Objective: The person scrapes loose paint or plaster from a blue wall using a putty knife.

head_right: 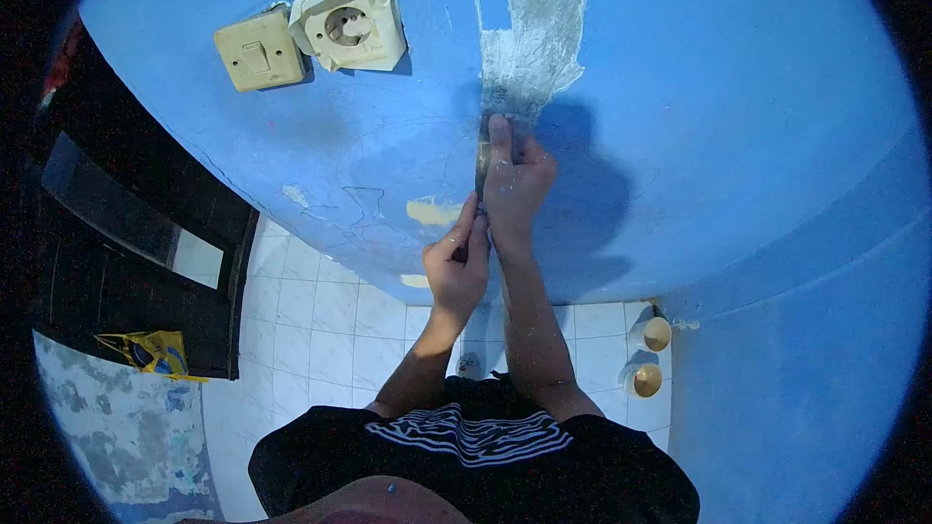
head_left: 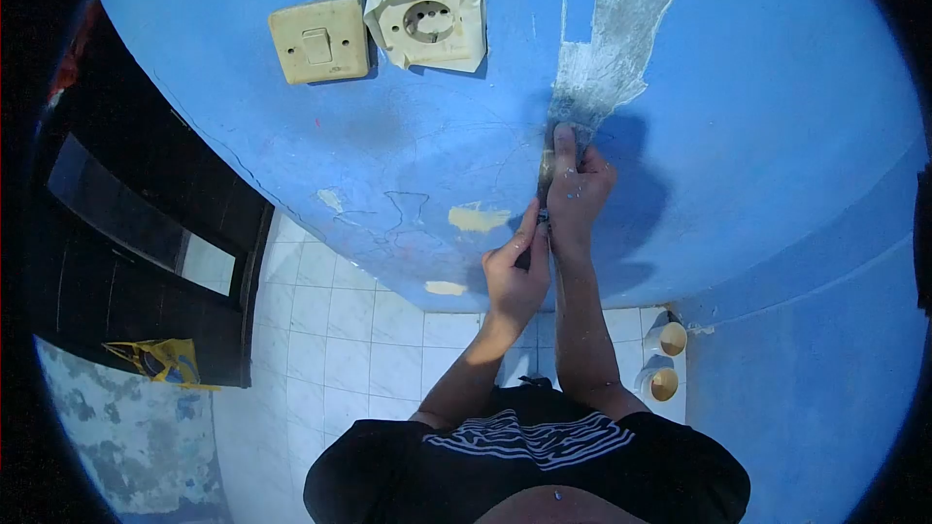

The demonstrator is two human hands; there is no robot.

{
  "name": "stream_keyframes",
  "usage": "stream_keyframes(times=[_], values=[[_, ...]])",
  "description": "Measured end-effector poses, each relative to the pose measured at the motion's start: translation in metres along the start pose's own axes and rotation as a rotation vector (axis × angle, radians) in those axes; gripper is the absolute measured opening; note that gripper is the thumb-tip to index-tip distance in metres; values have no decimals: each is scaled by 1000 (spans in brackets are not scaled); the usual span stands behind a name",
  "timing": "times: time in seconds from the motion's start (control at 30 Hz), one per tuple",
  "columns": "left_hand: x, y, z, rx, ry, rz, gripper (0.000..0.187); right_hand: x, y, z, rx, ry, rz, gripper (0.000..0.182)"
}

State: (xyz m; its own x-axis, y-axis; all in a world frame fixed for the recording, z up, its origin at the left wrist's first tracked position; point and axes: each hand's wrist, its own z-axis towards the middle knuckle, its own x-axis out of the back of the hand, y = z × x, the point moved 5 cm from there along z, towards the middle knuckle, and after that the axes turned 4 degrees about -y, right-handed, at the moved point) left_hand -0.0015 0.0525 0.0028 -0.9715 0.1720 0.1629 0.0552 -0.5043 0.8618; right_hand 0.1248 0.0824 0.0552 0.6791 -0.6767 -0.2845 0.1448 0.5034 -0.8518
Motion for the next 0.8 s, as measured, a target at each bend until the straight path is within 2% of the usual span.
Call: stream_keyframes(times=[0.07,0.17,0.3,0.5,0.57,0.8], values=[[2,14,16,-156,34,-15,35,-3,-12,12,138,32,-80,39],[4,34,33,-56,-17,-145,35,-11,-34,33,161,11,-64,38],[-4,28,22,-124,14,-116,35,-3,-31,24,176,3,-119,40],[-7,19,9,-78,22,-176,36,-2,-22,16,98,-15,-54,41],[-6,29,19,-81,10,-201,35,-2,-34,24,196,-56,-150,37],[-13,9,-2,-85,69,-138,34,2,-5,7,26,-45,-117,41]])
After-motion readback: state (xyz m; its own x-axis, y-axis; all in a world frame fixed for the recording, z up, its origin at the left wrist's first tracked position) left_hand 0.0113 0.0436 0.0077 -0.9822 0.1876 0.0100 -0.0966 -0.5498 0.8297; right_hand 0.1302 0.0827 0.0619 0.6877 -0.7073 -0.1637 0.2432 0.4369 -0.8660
